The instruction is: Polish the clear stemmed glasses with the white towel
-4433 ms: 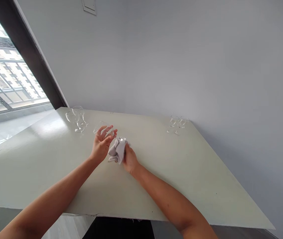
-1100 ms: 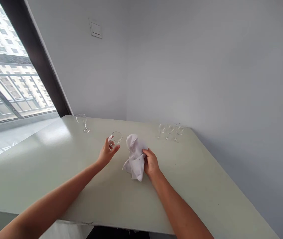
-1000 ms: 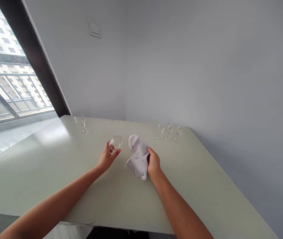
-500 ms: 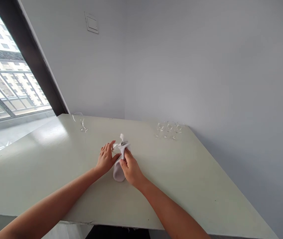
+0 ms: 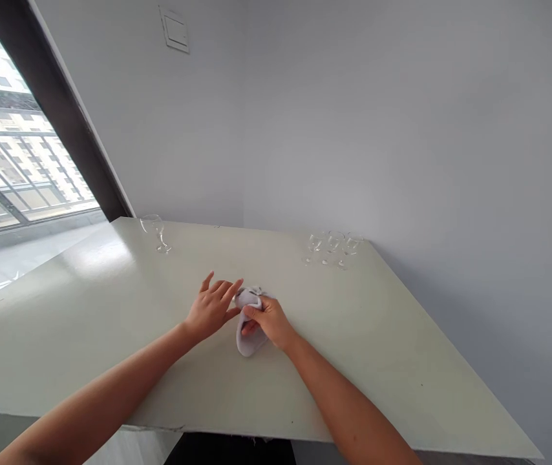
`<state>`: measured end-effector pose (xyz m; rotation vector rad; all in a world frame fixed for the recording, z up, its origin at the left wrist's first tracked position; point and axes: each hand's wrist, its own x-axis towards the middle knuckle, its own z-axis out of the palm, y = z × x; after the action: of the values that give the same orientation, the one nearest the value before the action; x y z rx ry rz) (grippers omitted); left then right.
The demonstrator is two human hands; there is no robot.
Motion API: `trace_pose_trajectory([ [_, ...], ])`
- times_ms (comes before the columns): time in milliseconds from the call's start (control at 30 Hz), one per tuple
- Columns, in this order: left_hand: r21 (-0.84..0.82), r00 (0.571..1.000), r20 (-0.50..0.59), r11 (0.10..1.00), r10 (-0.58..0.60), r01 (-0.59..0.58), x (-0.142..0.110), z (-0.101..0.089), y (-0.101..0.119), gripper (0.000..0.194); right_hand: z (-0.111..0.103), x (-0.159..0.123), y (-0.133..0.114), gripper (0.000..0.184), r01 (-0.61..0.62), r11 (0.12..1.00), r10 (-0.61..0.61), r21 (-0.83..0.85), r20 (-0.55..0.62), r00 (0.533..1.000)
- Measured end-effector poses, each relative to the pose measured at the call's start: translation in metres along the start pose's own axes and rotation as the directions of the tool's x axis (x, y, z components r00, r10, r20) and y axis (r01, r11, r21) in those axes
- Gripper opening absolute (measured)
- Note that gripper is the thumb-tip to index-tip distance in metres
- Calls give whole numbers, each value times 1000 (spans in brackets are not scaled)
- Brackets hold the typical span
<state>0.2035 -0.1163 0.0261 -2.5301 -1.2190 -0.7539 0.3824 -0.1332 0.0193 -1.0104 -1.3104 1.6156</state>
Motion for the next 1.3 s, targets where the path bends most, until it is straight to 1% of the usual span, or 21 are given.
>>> trace_pose_trajectory([
  [133,-86,997,74,996,-10,17,0,-11,-1,34,-3,-2,-10,32,-29,984,22,176,41,999],
  [233,-342,954,238,904,-182,257,0,-14,-3,42,-8,-7,-22,31,23,999,-29,47,137,990],
  [300,-562,863,464,686,-200,462,1,-17,-4,47,-15,-13,-32,30,44,998,-35,-32,256,966],
  [367,-681,742,670,398,0,615,3,-19,-4,52,-24,-18,-41,32,35,997,-1,-75,405,914],
  [433,-700,666,714,221,215,679,4,-20,-3,57,-33,-21,-47,34,20,996,27,-92,481,876],
  [467,-709,666,705,208,244,674,5,-20,-2,58,-36,-21,-47,35,16,995,33,-98,474,880],
  [500,-723,694,690,251,206,644,5,-19,-1,58,-37,-20,-46,35,12,995,34,-103,438,898],
  [567,-697,801,599,500,11,514,5,-16,1,52,-36,-14,-39,34,6,995,25,-104,288,957],
  [633,-508,911,392,795,-129,331,5,-11,4,47,-30,-7,-28,34,-5,998,10,-59,89,996],
  [700,-296,964,238,937,-118,187,4,-6,4,42,-22,-2,-20,33,-9,1000,11,30,-56,998],
  [767,-244,969,216,955,-117,170,3,-5,2,33,-17,-2,-19,32,2,997,1,82,-43,999],
  [833,-378,934,328,887,-139,265,3,-9,-3,32,-17,-7,-28,30,20,999,-24,44,106,994],
  [867,-489,898,429,809,-103,327,3,-12,-5,34,-19,-12,-34,29,27,1000,-27,0,204,979],
  [933,-685,790,603,578,108,444,3,-18,-10,41,-25,-20,-48,28,21,996,15,-88,389,921],
  [1000,-761,689,640,404,341,507,4,-22,-11,49,-30,-24,-56,26,3,992,62,-129,496,866],
  [1033,-768,668,638,386,384,512,4,-22,-11,51,-32,-24,-57,26,-2,992,67,-130,501,863],
  [1100,-732,722,639,497,265,466,6,-20,-8,50,-31,-20,-51,27,3,994,41,-110,394,918],
  [1133,-675,787,603,610,133,414,6,-17,-6,45,-28,-16,-46,27,11,996,16,-90,290,957],
  [1200,-462,920,382,844,-87,272,7,-12,-2,33,-20,-8,-35,29,22,999,-21,-22,63,998],
  [1233,-330,963,244,923,-118,197,8,-10,-1,30,-15,-6,-30,30,28,999,-27,26,-25,999],
  [1300,-138,995,80,988,-53,63,7,-7,-1,26,-7,-4,-25,32,31,994,-23,101,-76,997],
])
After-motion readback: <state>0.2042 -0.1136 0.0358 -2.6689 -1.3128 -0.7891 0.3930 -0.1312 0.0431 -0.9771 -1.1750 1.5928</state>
